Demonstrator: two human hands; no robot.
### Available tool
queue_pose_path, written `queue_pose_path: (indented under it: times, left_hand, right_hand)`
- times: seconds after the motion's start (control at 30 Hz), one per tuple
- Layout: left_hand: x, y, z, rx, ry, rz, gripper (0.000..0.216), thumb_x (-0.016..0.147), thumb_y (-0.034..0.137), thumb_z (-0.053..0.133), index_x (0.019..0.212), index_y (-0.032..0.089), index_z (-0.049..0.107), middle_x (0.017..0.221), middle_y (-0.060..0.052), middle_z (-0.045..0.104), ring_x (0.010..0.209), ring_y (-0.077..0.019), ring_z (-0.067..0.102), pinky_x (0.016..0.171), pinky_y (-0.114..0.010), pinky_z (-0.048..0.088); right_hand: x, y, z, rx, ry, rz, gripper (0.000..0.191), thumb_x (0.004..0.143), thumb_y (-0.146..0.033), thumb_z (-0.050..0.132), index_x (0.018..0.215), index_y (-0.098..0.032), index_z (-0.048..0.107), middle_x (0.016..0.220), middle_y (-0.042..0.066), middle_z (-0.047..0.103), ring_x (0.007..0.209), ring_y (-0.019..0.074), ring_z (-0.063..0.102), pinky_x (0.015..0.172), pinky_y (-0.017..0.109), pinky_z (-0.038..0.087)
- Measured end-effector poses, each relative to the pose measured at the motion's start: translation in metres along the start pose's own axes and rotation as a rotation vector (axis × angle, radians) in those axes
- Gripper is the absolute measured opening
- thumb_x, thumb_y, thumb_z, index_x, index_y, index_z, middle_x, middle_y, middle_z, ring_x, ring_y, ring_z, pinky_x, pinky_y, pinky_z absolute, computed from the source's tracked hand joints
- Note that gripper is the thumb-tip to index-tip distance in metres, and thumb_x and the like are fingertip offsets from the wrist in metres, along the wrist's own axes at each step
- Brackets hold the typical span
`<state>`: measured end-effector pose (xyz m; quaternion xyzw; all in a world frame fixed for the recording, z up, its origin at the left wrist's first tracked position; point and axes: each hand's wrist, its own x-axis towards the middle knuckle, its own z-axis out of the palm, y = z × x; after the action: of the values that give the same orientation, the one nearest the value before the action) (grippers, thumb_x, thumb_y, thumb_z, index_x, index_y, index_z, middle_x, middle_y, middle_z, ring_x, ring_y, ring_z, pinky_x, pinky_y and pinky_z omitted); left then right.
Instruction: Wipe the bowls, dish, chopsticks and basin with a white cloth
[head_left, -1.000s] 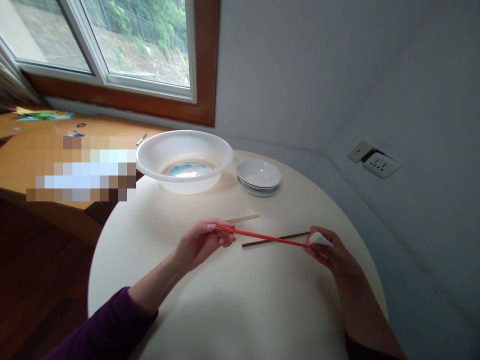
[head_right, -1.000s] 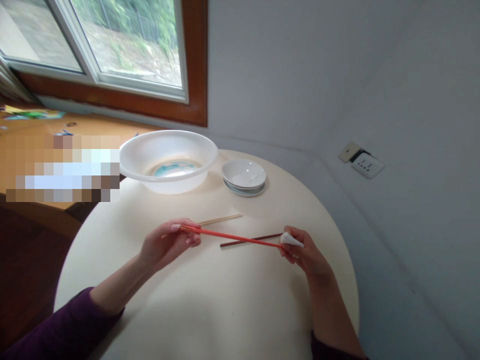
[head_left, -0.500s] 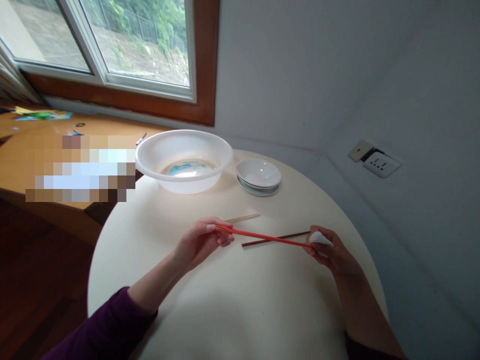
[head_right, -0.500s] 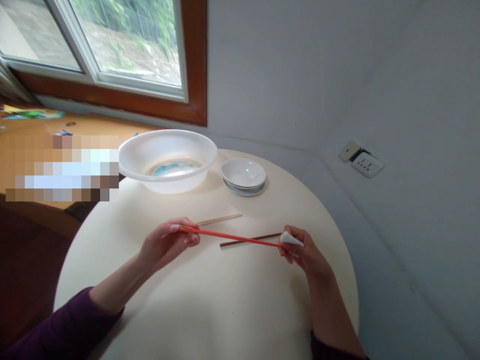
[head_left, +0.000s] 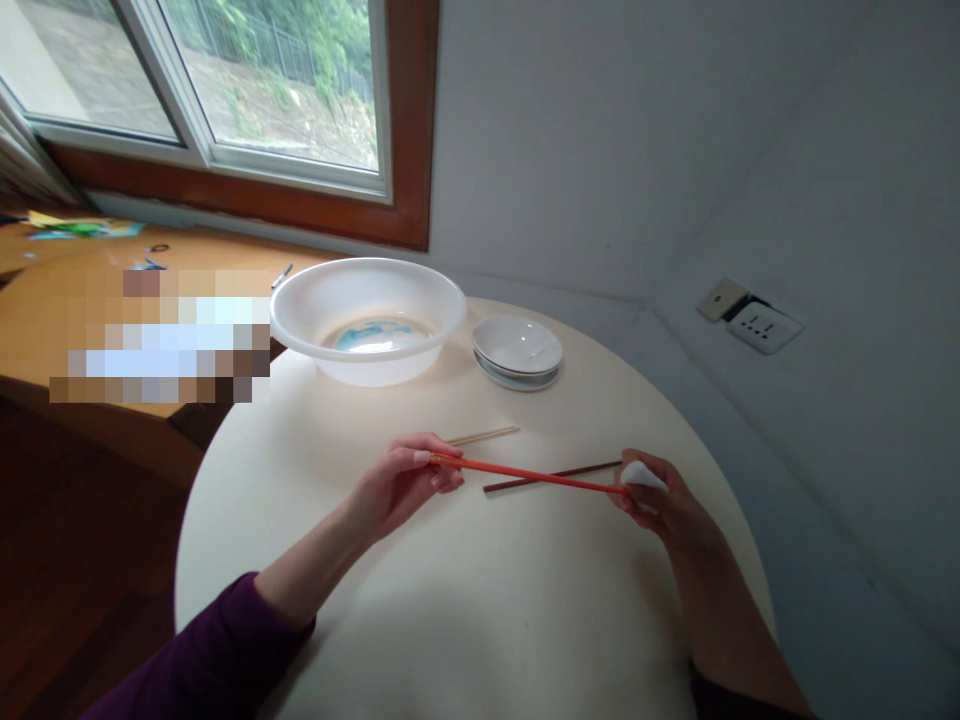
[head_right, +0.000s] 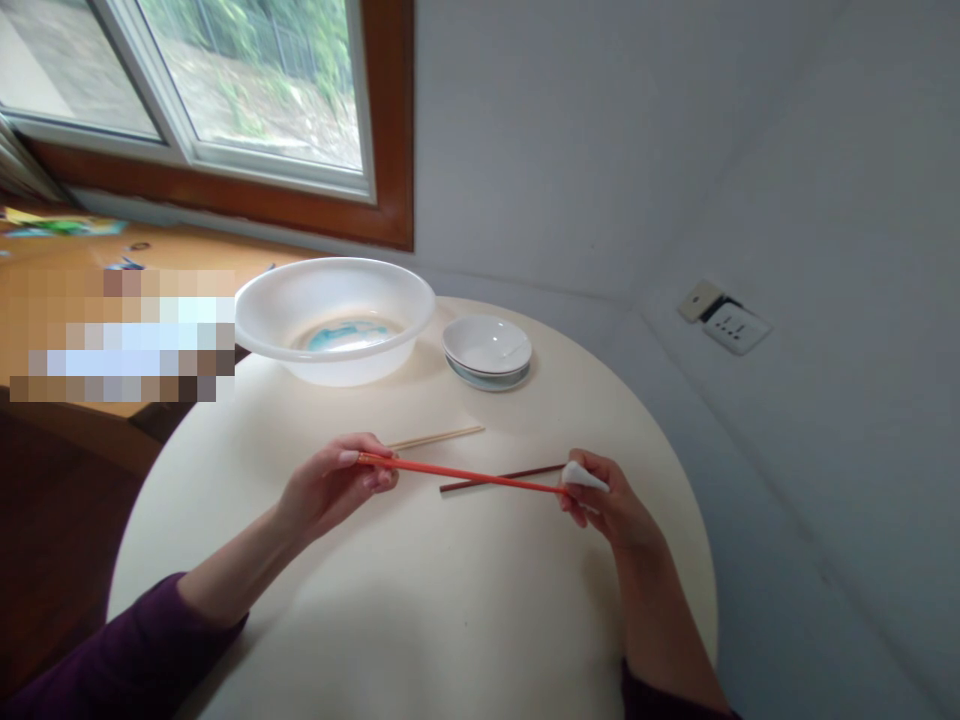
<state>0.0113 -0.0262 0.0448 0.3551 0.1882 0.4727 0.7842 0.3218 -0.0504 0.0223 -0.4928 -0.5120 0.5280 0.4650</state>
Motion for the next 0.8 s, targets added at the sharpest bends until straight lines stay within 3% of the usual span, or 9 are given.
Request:
queue_pose_path:
  times: [0.8]
  left_hand:
    - [0.0013, -0.002, -0.002, 0.021, 0.006, 0.005, 0.013, 0.058, 0.019, 0.061, 0.064, 0.012, 0.071, 0.054, -0.007, 0.061, 0.052, -0.0117, 0.046, 0.055, -0.028, 0.033]
  right_hand:
    - [0.0001, -0.0008, 0.0001, 0.002, 0.01, 0.009, 0.043, 0.054, -0.047, 0.075, 0.056, -0.02, 0.042, 0.043, -0.004, 0.049, 0.03, 0.0038, 0.031, 0.029, 0.018, 0.019]
